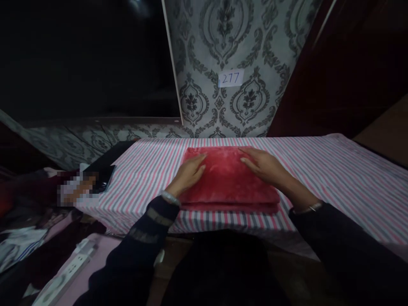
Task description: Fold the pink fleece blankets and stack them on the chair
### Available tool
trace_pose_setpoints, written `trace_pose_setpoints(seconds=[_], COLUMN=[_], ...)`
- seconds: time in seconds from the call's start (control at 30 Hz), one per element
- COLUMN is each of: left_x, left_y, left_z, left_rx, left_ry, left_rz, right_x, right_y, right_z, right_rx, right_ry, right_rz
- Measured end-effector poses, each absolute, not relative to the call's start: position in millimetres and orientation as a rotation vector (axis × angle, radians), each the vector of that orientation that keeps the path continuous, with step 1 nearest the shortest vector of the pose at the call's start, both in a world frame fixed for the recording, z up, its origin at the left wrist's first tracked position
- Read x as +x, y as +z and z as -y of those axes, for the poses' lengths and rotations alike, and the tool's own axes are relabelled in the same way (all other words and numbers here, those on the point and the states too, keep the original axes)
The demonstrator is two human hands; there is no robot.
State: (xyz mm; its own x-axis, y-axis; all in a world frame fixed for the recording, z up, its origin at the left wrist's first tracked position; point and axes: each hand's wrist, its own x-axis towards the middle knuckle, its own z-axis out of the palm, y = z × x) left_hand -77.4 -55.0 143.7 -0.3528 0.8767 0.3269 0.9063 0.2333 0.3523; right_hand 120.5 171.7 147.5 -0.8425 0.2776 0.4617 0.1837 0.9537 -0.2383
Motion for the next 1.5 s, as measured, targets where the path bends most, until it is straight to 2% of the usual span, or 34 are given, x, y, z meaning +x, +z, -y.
trace_pose_setpoints(seconds=[0.13, 0.23, 0.33, 0.47, 0.57, 0.9, 1.07, 1.2, 1.3, 1.4, 1.5], left_x=[-99.8, -119.9, -139.2, -156.4, -162.2, -164.3, -153.5, -98.1, -42.0, -4.3, 9.0], left_y=[165.7, 167.8, 148.2, 103.2, 84.7, 87.8, 107.9, 116.5, 103.1, 81.2, 58.5], left_z=[-24.0, -63.7, -78.0, -74.3, -70.7, -68.9, -64.6, -29.7, 11.6, 43.7, 56.2], left_rx=[-1.784, -1.611, -1.343, -1.026, -1.013, -1.019, -1.068, -1.52, -1.861, -1.881, -1.881], left_ry=[-0.413, -0.383, -0.39, -0.375, -0.414, -0.469, -0.45, -0.438, -0.441, -0.475, -0.545], left_rz=[2.62, 2.692, 2.796, 2.965, 2.962, 2.986, 2.979, 2.727, 2.486, 2.412, 2.339], right_x=[38.3, 0.1, -11.4, -4.8, -2.1, -5.5, -4.7, -4.7, -5.1, -0.2, 11.6], right_y=[159.3, 151.6, 132.0, 92.4, 73.2, 70.1, 69.6, 76.3, 88.2, 101.3, 105.4], right_z=[-178.2, -188.0, -198.4, -206.8, -209.7, -216.2, -213.4, -216.4, -214.3, -193.8, -161.2], right_rx=[-0.41, -0.61, -0.818, -0.994, -0.985, -0.993, -1.003, -1.006, -1.026, -0.892, -0.257], right_ry=[0.134, 0.085, 0.082, 0.022, -0.009, 0.075, 0.068, 0.093, 0.153, 0.136, 0.096], right_rz=[2.797, 2.826, 2.771, 2.733, 2.69, 2.678, 2.678, 2.714, 2.744, 2.775, 2.922])
